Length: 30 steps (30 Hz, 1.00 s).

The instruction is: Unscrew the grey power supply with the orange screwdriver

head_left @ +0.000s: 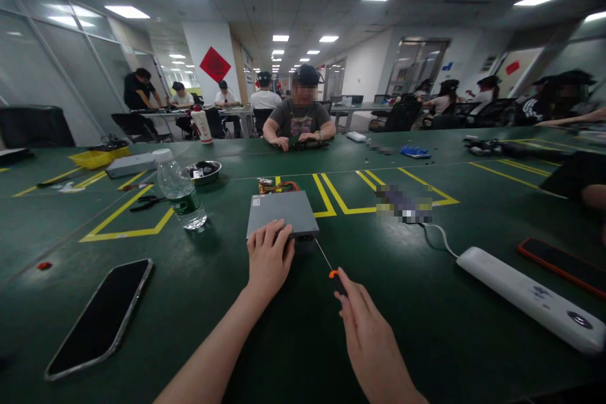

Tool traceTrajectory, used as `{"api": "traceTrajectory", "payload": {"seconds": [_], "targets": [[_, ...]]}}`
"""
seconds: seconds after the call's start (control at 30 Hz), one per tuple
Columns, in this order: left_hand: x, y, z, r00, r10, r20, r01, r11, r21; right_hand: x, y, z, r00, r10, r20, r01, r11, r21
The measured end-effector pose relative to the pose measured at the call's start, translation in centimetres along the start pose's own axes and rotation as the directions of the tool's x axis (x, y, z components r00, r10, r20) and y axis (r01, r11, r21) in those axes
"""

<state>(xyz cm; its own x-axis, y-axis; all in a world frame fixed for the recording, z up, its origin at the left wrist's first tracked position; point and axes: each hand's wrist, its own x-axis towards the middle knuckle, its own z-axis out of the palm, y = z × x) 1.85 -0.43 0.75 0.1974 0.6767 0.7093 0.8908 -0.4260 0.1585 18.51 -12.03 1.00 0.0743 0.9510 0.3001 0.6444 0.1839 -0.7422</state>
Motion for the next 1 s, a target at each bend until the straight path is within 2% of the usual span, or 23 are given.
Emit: {"api": "traceTrajectory", "payload": {"seconds": [0.13, 0.33, 0.47, 0.7, 0.83, 1.0], "targets": [[0.0, -0.1, 0.0, 1.000, 0.001, -0.003, -0.001, 1.000, -0.002, 0.0, 0.4, 0.6, 0.962, -0.240, -0.131, 0.204, 0.950, -0.238], [0.0, 0.0, 0.1, 1.000, 0.003, -0.007, -0.003, 1.000, 0.008, -0.3, 0.0, 1.3, 0.903, -0.397, -0.163, 0.302, 0.858, -0.415], [0.0, 0.0, -0.1, 1.000, 0.002, 0.003, -0.002, 1.000, 0.009, -0.4, 0.2, 1.1, 0.889, -0.415, -0.193, 0.268, 0.815, -0.514], [-0.1, 0.0, 0.0, 1.000, 0.001, 0.001, -0.001, 1.000, 0.011, -0.3, 0.1, 1.2, 0.933, -0.308, -0.187, 0.195, 0.867, -0.458], [-0.1, 0.0, 0.1, 1.000, 0.006, -0.012, -0.005, 1.000, 0.018, -0.8, -0.4, 2.0, 0.902, -0.347, -0.256, 0.208, 0.870, -0.446], [-0.1, -0.1, 0.1, 1.000, 0.010, -0.003, -0.010, 1.000, 0.011, -1.1, -0.7, 1.5, 0.874, -0.441, -0.207, 0.292, 0.815, -0.500]]}}
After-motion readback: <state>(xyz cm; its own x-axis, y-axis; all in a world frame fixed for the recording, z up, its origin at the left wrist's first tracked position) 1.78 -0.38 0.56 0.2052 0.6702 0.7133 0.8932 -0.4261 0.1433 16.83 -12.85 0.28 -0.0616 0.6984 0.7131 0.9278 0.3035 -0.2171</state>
